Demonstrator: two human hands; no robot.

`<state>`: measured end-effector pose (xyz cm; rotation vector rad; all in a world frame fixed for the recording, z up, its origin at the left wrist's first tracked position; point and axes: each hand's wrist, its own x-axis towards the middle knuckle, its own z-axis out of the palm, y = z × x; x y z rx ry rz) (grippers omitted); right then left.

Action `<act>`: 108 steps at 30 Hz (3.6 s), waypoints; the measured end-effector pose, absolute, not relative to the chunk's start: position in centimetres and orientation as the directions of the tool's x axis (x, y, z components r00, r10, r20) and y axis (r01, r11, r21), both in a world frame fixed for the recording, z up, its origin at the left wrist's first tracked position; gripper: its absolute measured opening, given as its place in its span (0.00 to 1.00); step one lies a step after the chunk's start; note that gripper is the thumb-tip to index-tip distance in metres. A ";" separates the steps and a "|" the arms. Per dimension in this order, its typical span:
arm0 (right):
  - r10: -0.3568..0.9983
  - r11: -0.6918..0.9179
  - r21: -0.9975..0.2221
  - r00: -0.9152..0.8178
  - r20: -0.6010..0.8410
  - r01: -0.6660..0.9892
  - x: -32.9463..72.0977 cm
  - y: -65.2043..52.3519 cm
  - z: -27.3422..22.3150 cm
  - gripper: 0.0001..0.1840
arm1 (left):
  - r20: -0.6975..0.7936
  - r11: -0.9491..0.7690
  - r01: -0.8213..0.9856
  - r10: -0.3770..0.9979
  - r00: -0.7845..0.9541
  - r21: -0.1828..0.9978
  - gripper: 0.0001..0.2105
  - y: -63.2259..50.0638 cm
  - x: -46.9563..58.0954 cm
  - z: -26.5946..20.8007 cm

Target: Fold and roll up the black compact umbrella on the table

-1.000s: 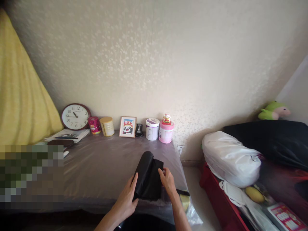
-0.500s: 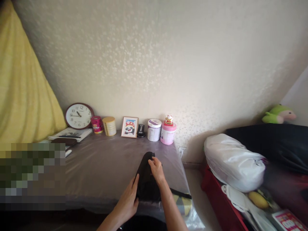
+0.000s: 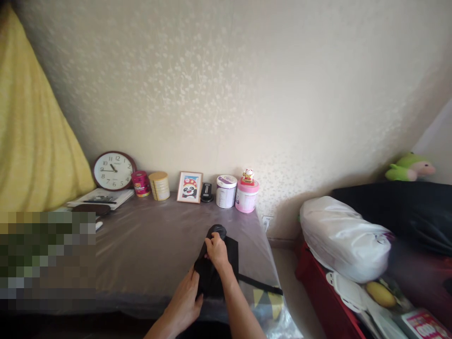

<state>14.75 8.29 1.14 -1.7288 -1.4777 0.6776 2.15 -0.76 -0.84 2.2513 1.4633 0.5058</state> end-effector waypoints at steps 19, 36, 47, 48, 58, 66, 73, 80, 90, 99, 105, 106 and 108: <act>0.990 0.114 -0.639 -0.038 0.133 0.761 13.6 6.4 3.8 0.11 | 0.064 -0.353 0.816 0.929 0.366 0.457 0.29 -1.9 -0.1 -0.8; 0.862 0.459 -0.570 -0.188 0.470 0.681 14.9 3.4 2.4 0.13 | 0.274 -0.437 0.797 0.897 0.348 0.418 0.27 -0.5 2.9 -4.6; 0.863 0.385 -0.475 -0.126 0.489 0.791 17.3 9.2 -0.6 0.15 | 0.057 -0.320 0.893 0.946 0.319 0.318 0.32 -1.3 3.3 -1.2; 0.866 0.364 -0.485 -0.097 0.491 0.795 17.5 9.6 -0.7 0.15 | 0.039 -0.309 0.903 0.949 0.312 0.299 0.33 -1.4 3.4 -0.9; 0.807 0.358 -0.503 0.010 0.591 0.786 18.2 10.0 -1.8 0.17 | -0.097 -0.264 0.933 0.951 0.295 0.245 0.37 -1.5 4.6 1.4; 0.734 0.379 -0.521 0.095 0.673 0.765 18.2 11.4 -2.8 0.18 | -0.095 -0.254 0.894 0.947 0.308 0.368 0.37 -0.1 4.1 1.8; 0.760 0.340 -0.537 0.110 0.640 0.772 16.7 12.1 -2.4 0.18 | -0.085 -0.228 0.840 0.948 0.307 0.492 0.35 0.9 2.9 2.5; 0.783 0.306 -0.518 0.098 0.614 0.799 15.5 12.1 -2.5 0.15 | -0.114 -0.236 0.845 0.938 0.327 0.480 0.33 0.5 1.7 1.8; 0.845 0.262 -0.469 0.034 0.533 0.843 17.0 12.7 -1.8 0.14 | -0.125 -0.226 0.916 0.952 0.280 0.333 0.33 -0.2 2.2 1.8; 0.805 -0.068 -0.555 0.375 0.461 0.829 23.6 8.7 -1.8 0.15 | -0.104 -0.253 0.917 0.949 0.296 0.308 0.31 -0.4 1.9 2.3; 0.862 -0.174 -0.678 0.444 0.246 0.714 24.4 5.0 -2.7 0.15 | -0.093 -0.265 0.921 0.949 0.302 0.285 0.31 -0.5 1.9 2.6; 0.870 -0.169 -0.706 0.440 0.220 0.687 24.3 4.7 -2.7 0.14 | -0.085 -0.270 0.923 0.949 0.303 0.276 0.31 -0.5 1.9 2.7; 0.882 -0.164 -0.763 0.439 0.170 0.625 23.8 4.1 -2.6 0.13 | -0.069 -0.283 0.926 0.949 0.308 0.248 0.32 -0.5 1.9 2.8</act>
